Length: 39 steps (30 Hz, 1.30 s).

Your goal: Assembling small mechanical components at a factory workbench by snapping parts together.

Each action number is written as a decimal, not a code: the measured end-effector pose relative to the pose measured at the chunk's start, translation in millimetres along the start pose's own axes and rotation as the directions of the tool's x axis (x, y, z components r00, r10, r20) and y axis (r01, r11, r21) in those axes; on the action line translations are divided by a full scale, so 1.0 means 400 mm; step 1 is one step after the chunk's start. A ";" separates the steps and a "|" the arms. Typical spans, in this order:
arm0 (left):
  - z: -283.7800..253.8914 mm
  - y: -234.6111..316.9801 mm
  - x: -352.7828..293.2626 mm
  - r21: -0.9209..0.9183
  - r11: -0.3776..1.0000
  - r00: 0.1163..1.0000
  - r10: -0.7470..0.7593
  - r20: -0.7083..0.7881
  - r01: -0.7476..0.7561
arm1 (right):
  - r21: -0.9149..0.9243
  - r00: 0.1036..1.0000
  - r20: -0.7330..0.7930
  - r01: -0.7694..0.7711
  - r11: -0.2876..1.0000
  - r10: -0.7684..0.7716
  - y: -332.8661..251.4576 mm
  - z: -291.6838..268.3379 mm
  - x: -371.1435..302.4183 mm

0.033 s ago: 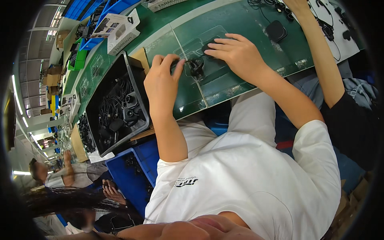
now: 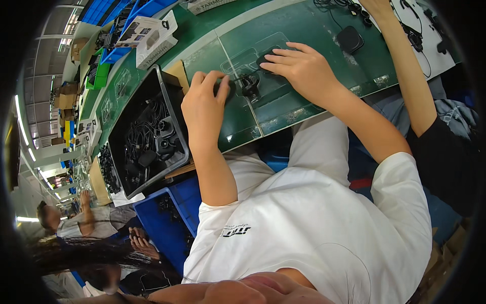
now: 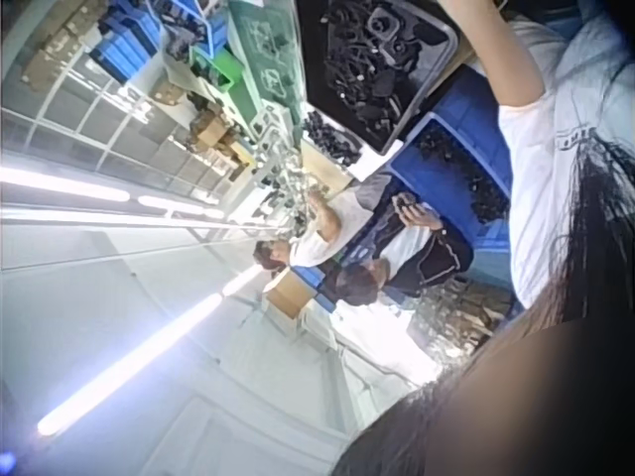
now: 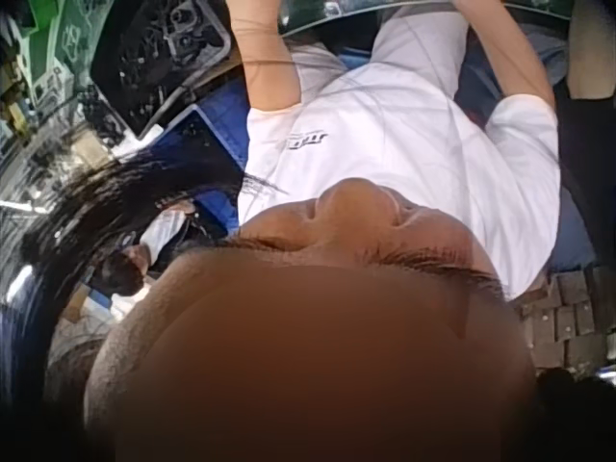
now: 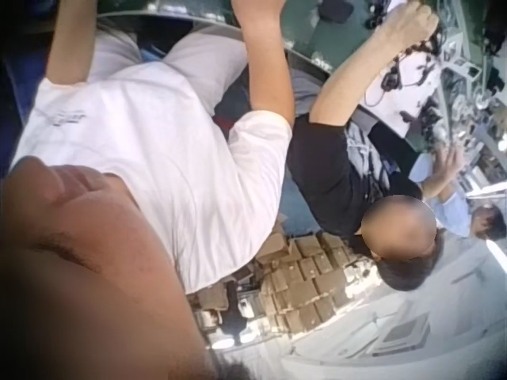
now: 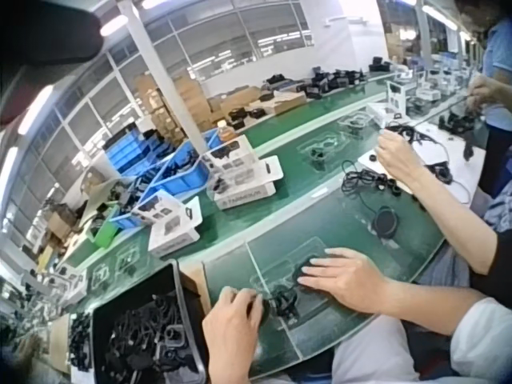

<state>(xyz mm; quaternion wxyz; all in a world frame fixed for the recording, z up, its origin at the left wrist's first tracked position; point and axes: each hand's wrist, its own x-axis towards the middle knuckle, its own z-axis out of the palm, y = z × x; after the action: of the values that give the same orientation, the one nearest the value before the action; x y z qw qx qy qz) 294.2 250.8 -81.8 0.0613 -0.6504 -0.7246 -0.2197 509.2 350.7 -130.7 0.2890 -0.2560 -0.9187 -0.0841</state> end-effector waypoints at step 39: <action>0.156 -0.019 0.140 -0.131 0.911 0.921 0.386 -0.059 -0.390 | 0.013 0.946 0.325 -0.017 1.000 0.012 -0.051 -0.045 -0.020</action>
<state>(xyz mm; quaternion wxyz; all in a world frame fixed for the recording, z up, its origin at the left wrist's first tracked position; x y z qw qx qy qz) 291.1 326.4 -118.7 0.0692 -0.7803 -0.5628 -0.2640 512.9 324.5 -120.6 0.1363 -0.2706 -0.9525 -0.0316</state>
